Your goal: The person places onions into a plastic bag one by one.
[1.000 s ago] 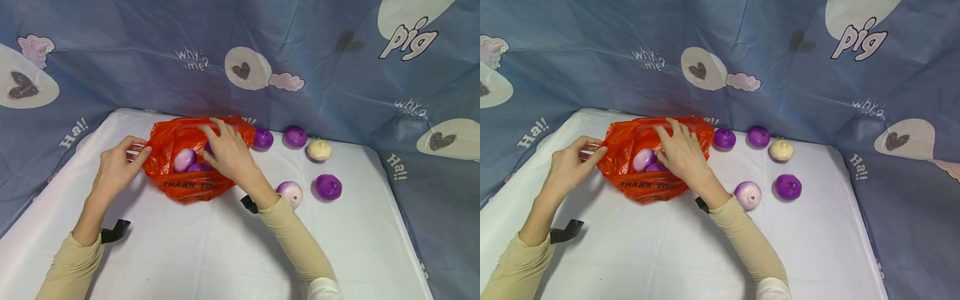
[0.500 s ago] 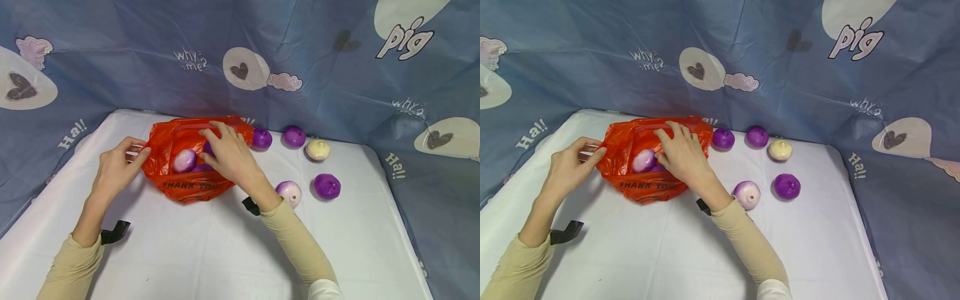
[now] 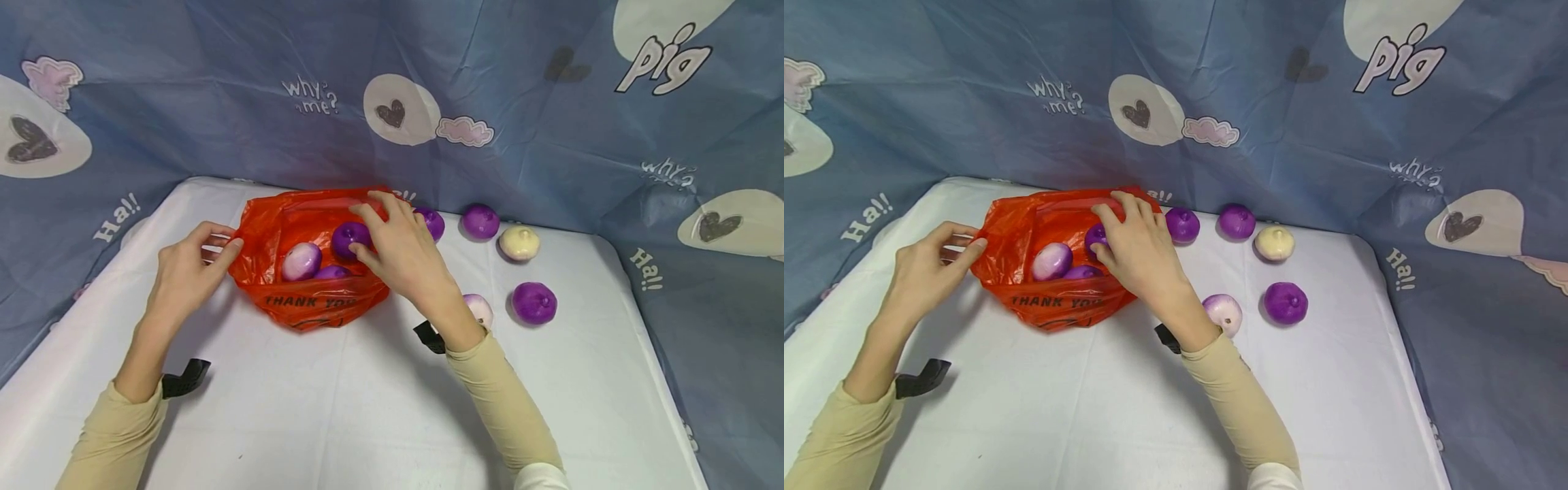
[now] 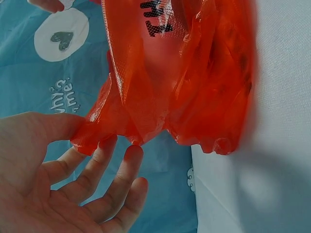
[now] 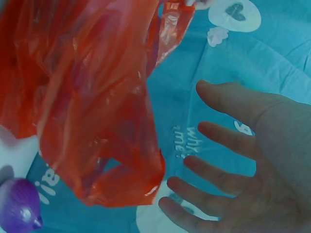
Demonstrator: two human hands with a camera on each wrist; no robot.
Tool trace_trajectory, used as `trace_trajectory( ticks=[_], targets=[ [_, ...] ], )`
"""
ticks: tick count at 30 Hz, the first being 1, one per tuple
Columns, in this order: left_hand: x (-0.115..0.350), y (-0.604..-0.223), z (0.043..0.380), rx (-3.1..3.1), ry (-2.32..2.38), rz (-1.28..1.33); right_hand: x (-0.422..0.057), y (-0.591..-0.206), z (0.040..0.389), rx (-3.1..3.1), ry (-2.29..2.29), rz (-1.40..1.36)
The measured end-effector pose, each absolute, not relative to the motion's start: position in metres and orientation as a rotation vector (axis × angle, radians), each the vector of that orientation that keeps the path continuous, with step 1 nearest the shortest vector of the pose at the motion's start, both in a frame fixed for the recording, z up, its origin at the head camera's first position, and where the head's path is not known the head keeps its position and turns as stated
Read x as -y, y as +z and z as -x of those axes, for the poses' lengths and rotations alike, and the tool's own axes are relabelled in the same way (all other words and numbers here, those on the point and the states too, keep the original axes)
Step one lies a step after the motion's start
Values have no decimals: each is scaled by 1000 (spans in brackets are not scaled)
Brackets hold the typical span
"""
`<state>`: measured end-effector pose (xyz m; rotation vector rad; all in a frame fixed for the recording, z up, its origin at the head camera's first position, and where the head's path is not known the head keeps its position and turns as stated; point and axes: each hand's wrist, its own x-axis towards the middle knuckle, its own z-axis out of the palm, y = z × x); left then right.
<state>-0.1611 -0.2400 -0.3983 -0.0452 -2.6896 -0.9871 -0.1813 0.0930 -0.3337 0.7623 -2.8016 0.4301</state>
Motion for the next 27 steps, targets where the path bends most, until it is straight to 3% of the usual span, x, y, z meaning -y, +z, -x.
trace_trajectory(
  ticks=[27],
  targets=[
    [237, -400, 160, 2691, -991, 63, -148, -336, 200, 2913, 453, -546]
  ],
)
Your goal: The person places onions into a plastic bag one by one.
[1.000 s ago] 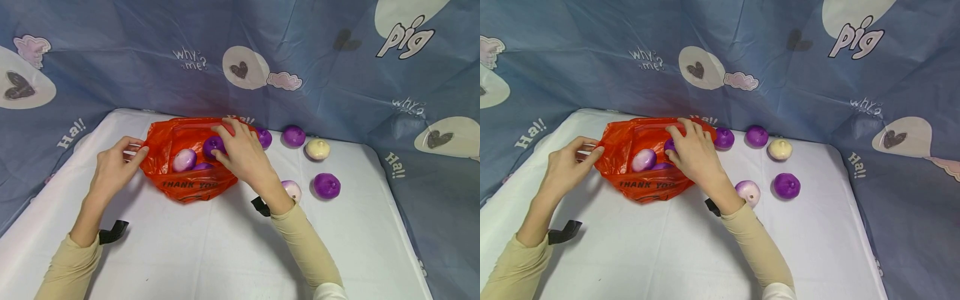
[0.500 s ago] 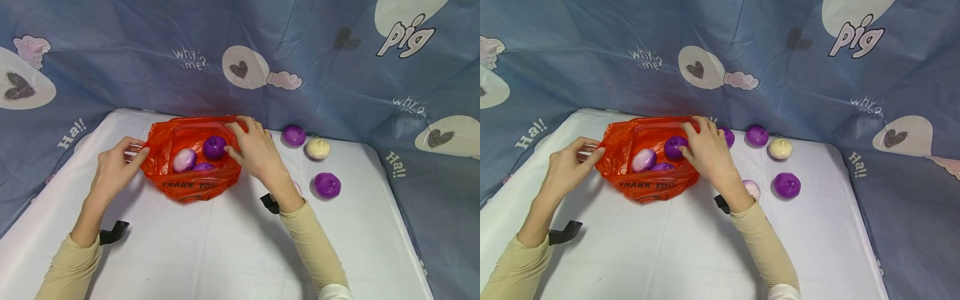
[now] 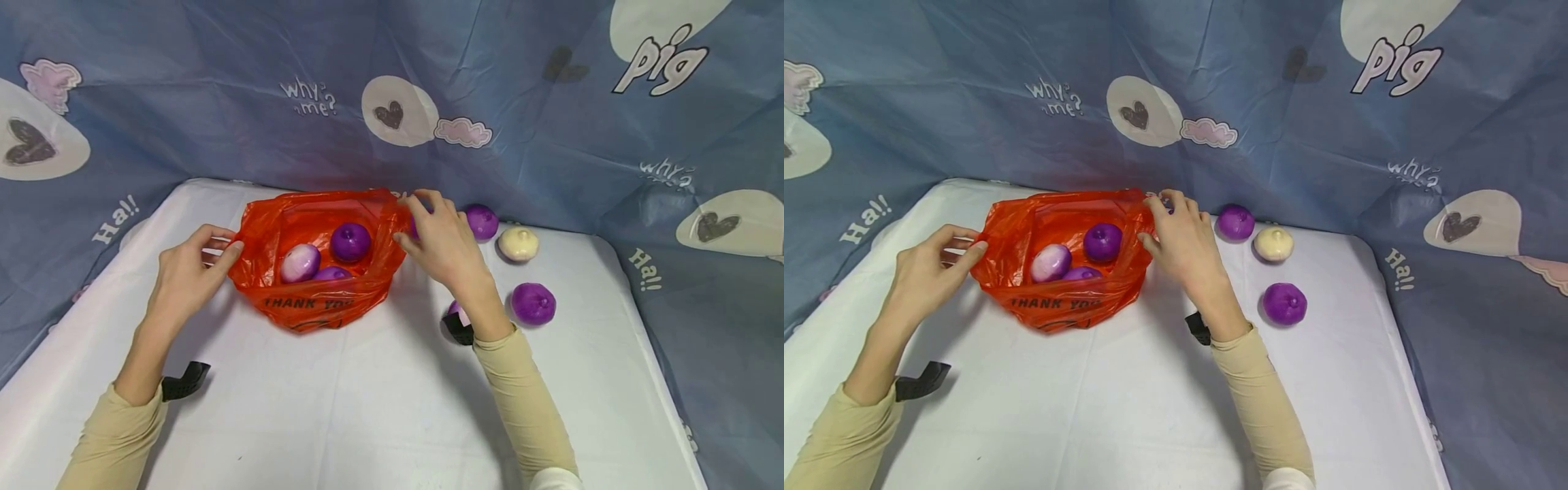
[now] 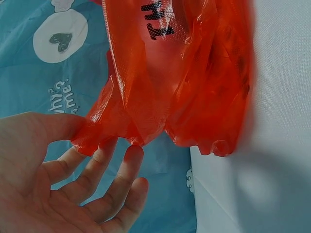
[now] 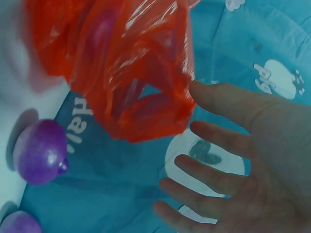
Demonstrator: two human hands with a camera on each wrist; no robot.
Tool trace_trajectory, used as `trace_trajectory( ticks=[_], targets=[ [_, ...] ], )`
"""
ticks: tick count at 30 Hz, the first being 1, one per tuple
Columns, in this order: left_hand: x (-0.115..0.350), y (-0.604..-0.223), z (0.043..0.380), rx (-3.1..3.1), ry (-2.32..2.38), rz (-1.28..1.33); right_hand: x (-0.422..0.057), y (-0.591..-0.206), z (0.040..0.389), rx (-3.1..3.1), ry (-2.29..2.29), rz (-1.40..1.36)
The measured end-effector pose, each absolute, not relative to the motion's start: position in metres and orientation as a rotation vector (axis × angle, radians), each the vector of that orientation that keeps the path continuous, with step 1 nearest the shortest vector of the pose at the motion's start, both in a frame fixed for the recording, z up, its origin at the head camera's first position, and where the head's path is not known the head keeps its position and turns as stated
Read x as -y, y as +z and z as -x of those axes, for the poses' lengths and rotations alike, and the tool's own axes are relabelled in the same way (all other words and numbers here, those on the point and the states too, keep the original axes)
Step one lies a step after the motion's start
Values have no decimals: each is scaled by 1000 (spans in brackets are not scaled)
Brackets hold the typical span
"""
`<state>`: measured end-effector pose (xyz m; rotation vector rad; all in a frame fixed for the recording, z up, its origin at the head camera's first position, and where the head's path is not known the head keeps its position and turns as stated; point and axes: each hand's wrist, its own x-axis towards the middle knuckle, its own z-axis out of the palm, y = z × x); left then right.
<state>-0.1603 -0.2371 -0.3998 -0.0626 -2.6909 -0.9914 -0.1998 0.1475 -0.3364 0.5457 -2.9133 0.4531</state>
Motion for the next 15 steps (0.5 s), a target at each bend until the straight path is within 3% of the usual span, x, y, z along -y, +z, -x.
trace_trajectory(
  ticks=[15],
  targets=[
    [238, -398, 158, 2687, -987, 59, -179, -355, 224, 3007, 539, -476]
  ],
)
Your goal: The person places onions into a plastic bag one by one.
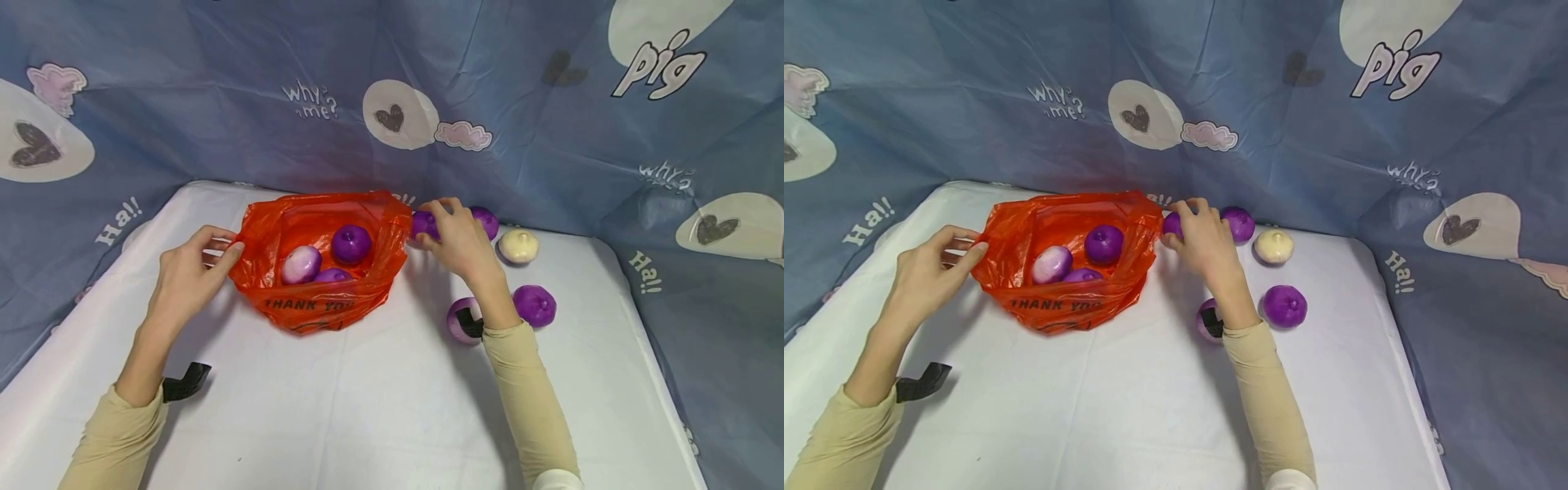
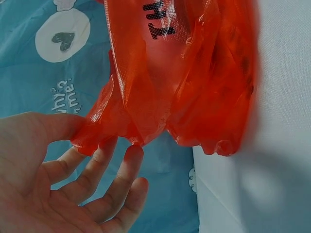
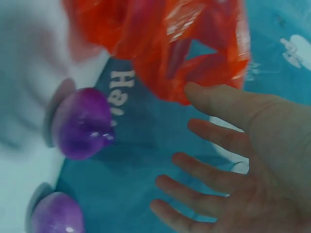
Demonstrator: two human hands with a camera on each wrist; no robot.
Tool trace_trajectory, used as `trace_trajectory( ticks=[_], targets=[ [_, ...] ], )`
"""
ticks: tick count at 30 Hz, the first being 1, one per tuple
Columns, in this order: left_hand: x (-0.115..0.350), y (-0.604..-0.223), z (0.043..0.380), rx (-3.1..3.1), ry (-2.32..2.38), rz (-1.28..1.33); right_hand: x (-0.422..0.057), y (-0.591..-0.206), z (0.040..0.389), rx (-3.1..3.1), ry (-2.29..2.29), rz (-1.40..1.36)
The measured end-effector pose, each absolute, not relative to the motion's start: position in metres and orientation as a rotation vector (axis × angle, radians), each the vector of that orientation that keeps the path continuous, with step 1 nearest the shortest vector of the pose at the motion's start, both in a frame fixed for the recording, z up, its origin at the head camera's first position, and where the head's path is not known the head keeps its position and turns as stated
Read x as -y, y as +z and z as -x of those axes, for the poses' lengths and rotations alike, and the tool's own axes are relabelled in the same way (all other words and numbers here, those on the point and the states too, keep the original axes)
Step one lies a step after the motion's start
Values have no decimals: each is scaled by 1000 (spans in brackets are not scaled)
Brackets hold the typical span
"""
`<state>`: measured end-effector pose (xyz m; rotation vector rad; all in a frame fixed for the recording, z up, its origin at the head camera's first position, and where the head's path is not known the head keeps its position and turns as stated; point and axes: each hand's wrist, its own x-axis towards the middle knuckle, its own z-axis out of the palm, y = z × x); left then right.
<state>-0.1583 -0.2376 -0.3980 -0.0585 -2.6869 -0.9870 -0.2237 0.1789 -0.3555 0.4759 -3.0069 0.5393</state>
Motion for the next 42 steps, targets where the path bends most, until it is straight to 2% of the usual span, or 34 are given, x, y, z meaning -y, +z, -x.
trace_trajectory(
  ticks=[10, 31, 42],
  targets=[
    [236, -400, 157, 2688, -977, 69, -183, -375, 246, 3077, 524, -394],
    [236, -400, 159, 2693, -992, 64, -162, -373, 269, 3187, 390, -419],
    [237, -401, 159, 2689, -995, 65, -155, -385, 280, 3287, 265, -288]
  ],
)
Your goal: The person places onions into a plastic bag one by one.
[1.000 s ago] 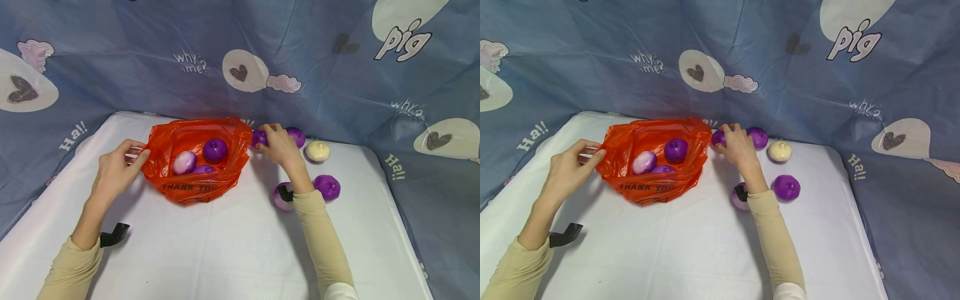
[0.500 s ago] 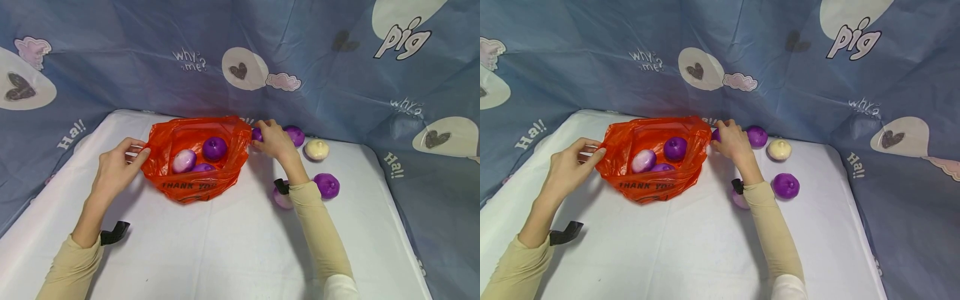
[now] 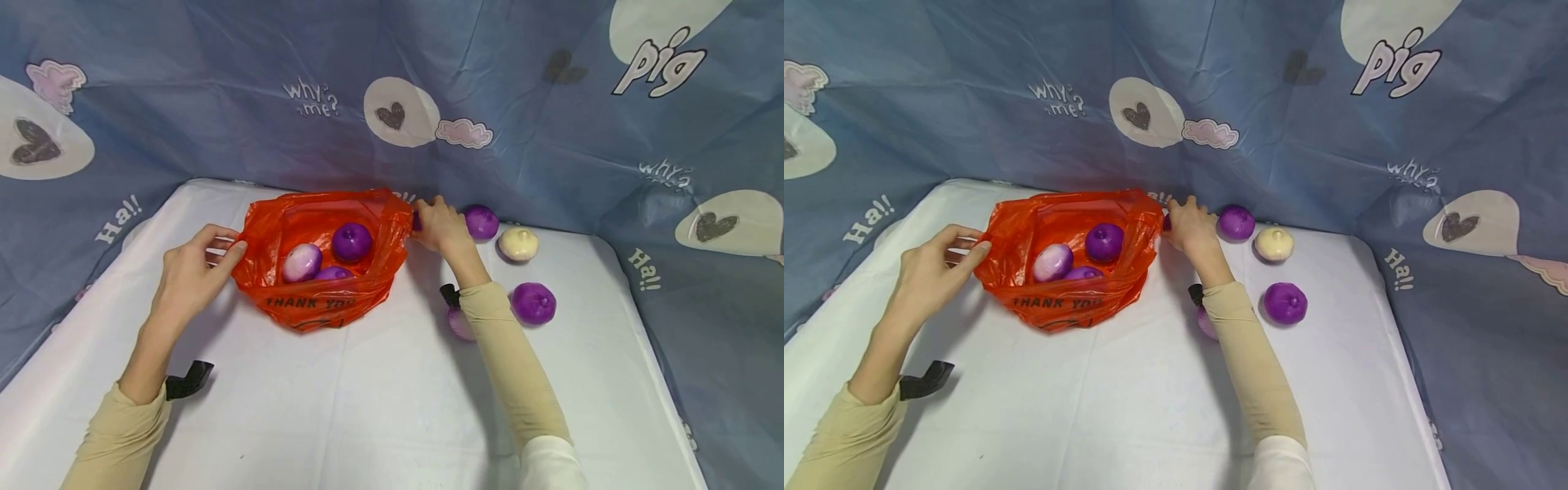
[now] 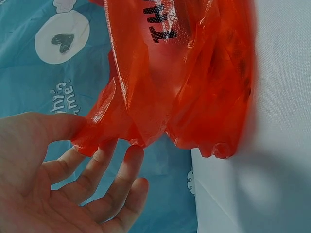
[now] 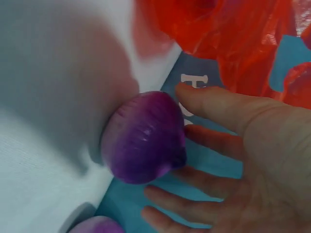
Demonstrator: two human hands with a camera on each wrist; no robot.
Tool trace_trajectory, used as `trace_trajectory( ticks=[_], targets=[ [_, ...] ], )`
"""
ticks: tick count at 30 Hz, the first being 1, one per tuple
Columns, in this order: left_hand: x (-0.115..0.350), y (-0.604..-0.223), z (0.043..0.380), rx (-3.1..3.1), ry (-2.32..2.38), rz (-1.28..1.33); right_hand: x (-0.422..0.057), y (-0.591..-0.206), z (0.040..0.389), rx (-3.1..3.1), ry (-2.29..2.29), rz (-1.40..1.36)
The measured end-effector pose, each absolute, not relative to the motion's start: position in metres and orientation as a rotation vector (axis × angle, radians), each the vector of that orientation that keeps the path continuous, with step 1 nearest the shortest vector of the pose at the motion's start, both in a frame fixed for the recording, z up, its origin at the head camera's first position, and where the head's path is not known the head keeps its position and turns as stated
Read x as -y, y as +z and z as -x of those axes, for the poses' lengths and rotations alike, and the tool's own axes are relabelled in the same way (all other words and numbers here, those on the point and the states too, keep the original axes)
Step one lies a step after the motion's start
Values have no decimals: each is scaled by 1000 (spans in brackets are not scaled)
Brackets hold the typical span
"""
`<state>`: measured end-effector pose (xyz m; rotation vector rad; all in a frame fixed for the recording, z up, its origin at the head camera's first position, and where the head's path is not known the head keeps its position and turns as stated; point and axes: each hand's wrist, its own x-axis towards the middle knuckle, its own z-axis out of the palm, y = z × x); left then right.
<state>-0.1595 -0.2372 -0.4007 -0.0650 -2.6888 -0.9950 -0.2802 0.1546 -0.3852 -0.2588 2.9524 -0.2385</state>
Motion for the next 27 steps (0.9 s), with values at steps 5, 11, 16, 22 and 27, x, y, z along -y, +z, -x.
trace_trajectory(
  ticks=[5, 11, 16, 22, 27],
  targets=[
    [237, -400, 159, 2694, -998, 63, -156, -392, 283, -2955, -232, 260],
    [237, -400, 159, 2693, -995, 60, -156, -394, 287, -2946, -280, 308],
    [237, -400, 158, 2689, -998, 65, -158, -396, 288, -2917, -328, 293],
    [238, -400, 157, 2696, -1000, 53, -160, -400, 291, -2938, -355, 322],
    [239, -399, 157, 2693, -991, 56, -160, -400, 291, -2950, -353, 342]
  ],
)
